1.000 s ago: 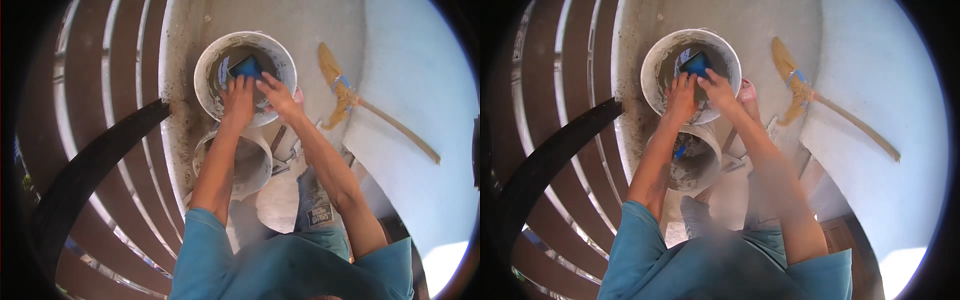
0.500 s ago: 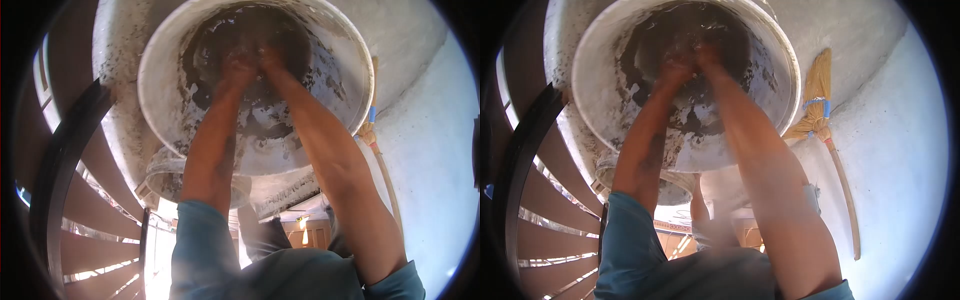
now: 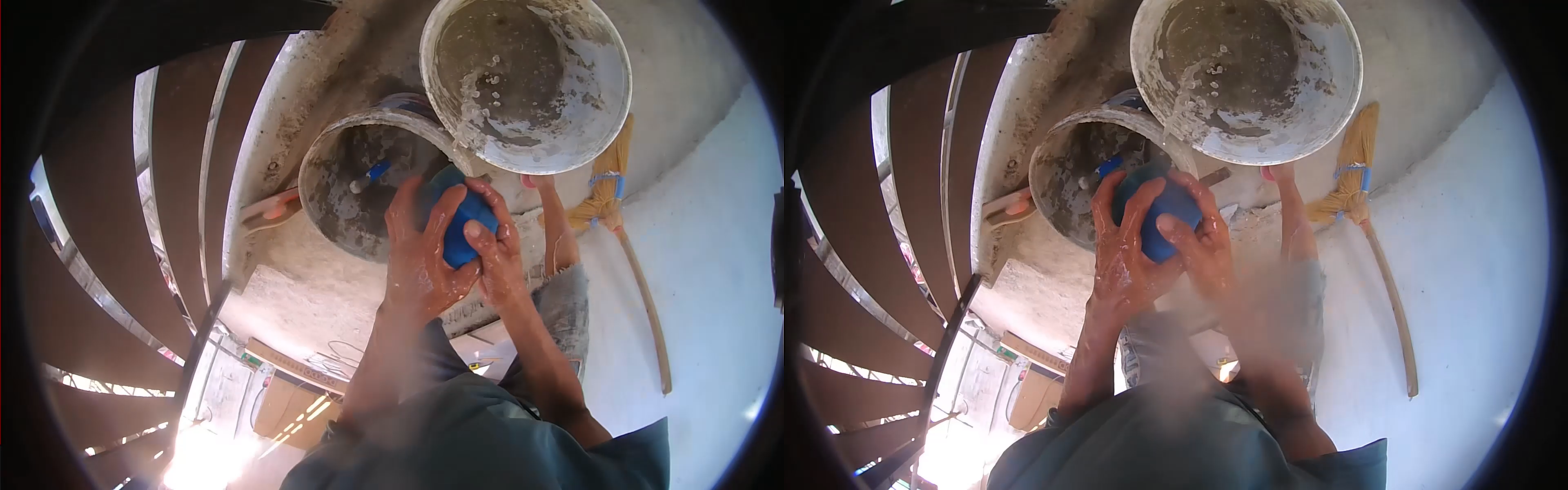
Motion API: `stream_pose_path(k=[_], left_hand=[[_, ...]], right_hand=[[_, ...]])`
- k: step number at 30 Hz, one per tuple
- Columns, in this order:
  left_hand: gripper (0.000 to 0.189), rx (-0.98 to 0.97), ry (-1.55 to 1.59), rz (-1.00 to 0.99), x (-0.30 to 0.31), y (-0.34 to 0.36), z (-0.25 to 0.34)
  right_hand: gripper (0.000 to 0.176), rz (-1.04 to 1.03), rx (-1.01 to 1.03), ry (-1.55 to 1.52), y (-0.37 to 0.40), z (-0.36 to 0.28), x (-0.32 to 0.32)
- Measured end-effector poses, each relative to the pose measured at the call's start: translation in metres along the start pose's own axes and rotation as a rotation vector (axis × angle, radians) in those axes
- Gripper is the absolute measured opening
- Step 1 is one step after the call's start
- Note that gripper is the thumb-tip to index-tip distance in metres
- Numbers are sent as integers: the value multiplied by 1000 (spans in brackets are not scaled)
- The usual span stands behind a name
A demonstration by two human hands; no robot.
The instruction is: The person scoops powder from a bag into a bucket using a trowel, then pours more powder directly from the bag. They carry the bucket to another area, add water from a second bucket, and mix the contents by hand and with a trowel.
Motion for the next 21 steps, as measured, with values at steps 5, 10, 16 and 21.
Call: stream_pose_path(k=[5,10,16,21], left_hand=[[58,251,30,-54,-19,35,-149],[61,221,170,144,7,34,-145],[62,41,-96,157,63,33,-126],[32,238,-977,-586,-9,-12,-234]], right_hand=[[37,78,-225,42,-43,117,-17],[25,38,-38,280,-78,127,-15],[42,93,187,319,-27,-50,9],[63,409,332,673,-104,-132,67]])
Point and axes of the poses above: each hand's wrist, its own y-axis away from the middle knuckle, its own x-axis out of the back of the hand, z = x × y, the point moved 8 cm from there along -y, towards the middle knuckle, and after that the axes turned 13 degrees about y, right-handed, at the moved point
